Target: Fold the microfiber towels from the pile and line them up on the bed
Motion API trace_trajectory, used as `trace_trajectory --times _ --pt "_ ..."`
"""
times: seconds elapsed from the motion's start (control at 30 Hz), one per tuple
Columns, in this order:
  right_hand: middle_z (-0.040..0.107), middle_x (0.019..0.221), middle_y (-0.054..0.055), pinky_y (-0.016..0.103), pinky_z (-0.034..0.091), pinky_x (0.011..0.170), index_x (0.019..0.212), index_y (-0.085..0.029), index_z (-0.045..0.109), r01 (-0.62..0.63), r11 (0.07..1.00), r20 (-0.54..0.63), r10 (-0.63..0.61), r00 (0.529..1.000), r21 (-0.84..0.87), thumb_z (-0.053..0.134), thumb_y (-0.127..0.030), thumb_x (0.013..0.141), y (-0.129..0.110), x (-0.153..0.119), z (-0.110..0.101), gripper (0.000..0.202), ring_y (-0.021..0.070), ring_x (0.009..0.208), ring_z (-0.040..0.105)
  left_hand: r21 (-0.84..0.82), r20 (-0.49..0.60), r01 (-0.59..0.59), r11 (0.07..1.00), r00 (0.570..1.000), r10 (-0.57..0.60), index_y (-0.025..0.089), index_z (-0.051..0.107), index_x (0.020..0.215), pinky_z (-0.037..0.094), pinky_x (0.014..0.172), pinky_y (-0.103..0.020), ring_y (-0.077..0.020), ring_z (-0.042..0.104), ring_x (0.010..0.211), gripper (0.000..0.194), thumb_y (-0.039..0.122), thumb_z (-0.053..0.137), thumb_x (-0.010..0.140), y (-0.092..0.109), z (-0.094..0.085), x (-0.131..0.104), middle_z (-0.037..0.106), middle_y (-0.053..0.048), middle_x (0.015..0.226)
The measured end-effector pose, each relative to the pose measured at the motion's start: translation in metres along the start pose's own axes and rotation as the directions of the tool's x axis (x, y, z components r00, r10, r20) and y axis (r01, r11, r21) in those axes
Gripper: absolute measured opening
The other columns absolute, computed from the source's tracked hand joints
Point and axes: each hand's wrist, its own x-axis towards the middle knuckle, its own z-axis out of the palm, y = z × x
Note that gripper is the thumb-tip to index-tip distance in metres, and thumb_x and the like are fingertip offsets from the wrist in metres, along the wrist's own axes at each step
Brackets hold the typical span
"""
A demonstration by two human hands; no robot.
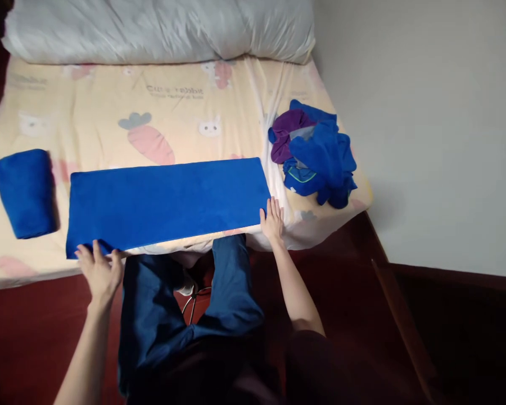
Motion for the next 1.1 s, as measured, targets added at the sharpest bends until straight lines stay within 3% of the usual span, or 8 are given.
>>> trace_trajectory --times 0.13,0.27,0.37,0.53,0.67,0.77,0.9,1.1 --pt "0.029 0.167 0.014 0.057 0.016 0.127 0.162 -0.013 0.029 -0.043 0.999 -0.025 0.042 0.999 -0.023 0.015 -0.048 0.107 -0.003 -0.006 0.009 0.067 0.0271 0.158 0.019 -0.152 0.155 -0.074 0.986 0.983 0.098 0.022 0.015 0.164 0.023 0.130 -0.052 -0.0296 0.014 0.159 0.067 0.039 0.033 0.102 0.067 0.004 -0.073 0.015 -0.010 0.171" --pt "0.027 0.167 0.015 0.056 0.015 0.128 0.161 -0.009 0.032 -0.039 0.999 -0.035 0.038 0.999 -0.035 0.015 -0.048 0.106 -0.003 -0.007 0.013 0.069 0.0285 0.158 0.019 -0.530 0.530 0.056 0.846 0.801 0.279 0.029 0.003 0.166 0.042 0.121 -0.047 -0.0261 0.044 0.146 0.071 0.044 0.029 0.102 0.129 0.034 -0.159 0.043 -0.016 0.158" --pt "0.029 0.167 0.015 0.057 0.017 0.127 0.161 -0.011 0.032 -0.039 0.999 -0.045 0.038 0.998 -0.027 0.016 -0.047 0.106 -0.003 -0.008 0.014 0.068 0.0286 0.157 0.021 -0.703 0.575 0.218 0.677 0.735 0.360 0.036 0.010 0.164 0.048 0.114 -0.043 -0.0235 0.051 0.141 0.072 0.051 0.038 0.100 0.147 0.058 -0.183 0.047 -0.015 0.155" --pt "0.031 0.166 0.016 0.057 0.017 0.126 0.161 -0.010 0.033 -0.047 0.998 -0.053 0.046 0.998 -0.034 0.016 -0.046 0.106 -0.004 -0.009 0.013 0.067 0.0289 0.157 0.021 -0.833 0.515 0.442 0.332 0.839 0.173 0.028 0.023 0.158 0.042 0.118 -0.054 -0.0280 0.053 0.139 0.070 0.049 0.051 0.097 0.154 0.067 -0.136 0.047 -0.019 0.155" --pt "0.029 0.167 0.015 0.055 0.016 0.127 0.161 -0.009 0.032 -0.067 0.995 -0.031 0.065 0.997 -0.075 0.017 -0.042 0.106 -0.006 -0.009 0.014 0.066 0.0277 0.158 0.019 -0.768 0.606 0.609 -0.200 0.791 0.081 0.022 0.044 0.140 0.044 0.117 -0.048 -0.0259 0.057 0.135 0.048 0.034 0.060 0.096 0.174 0.061 -0.093 0.050 -0.018 0.154" --pt "0.029 0.167 0.015 0.053 0.016 0.128 0.160 -0.008 0.032 -0.080 0.992 -0.021 0.078 0.997 -0.093 0.019 -0.041 0.106 -0.008 -0.009 0.014 0.065 0.0264 0.158 0.018 -0.634 0.661 0.604 -0.483 0.748 0.067 0.018 0.059 0.112 0.044 0.117 -0.044 -0.0262 0.059 0.133 0.020 0.025 0.065 0.094 0.189 0.060 -0.079 0.057 -0.015 0.148" --pt "0.030 0.167 0.015 0.054 0.016 0.127 0.159 -0.008 0.034 -0.089 0.993 -0.013 0.088 0.996 -0.072 0.023 -0.039 0.105 -0.007 -0.010 0.011 0.063 0.0270 0.157 0.020 -0.460 0.720 0.546 -0.700 0.691 0.066 0.016 0.063 0.090 0.046 0.117 -0.041 -0.0242 0.058 0.134 0.012 0.018 0.055 0.098 0.198 0.066 -0.073 0.062 -0.010 0.143" --pt "0.043 0.158 0.018 0.059 0.026 0.123 0.147 -0.012 0.050 0.008 0.997 -0.153 0.003 0.988 0.072 0.039 -0.026 0.098 -0.062 0.027 -0.015 0.052 0.0318 0.150 0.032 -0.315 0.759 0.484 -0.816 0.645 0.090 0.018 0.070 0.114 0.045 0.119 -0.041 -0.0220 0.054 0.139 0.024 0.022 0.049 0.104 0.213 0.075 -0.063 0.058 -0.006 0.148"
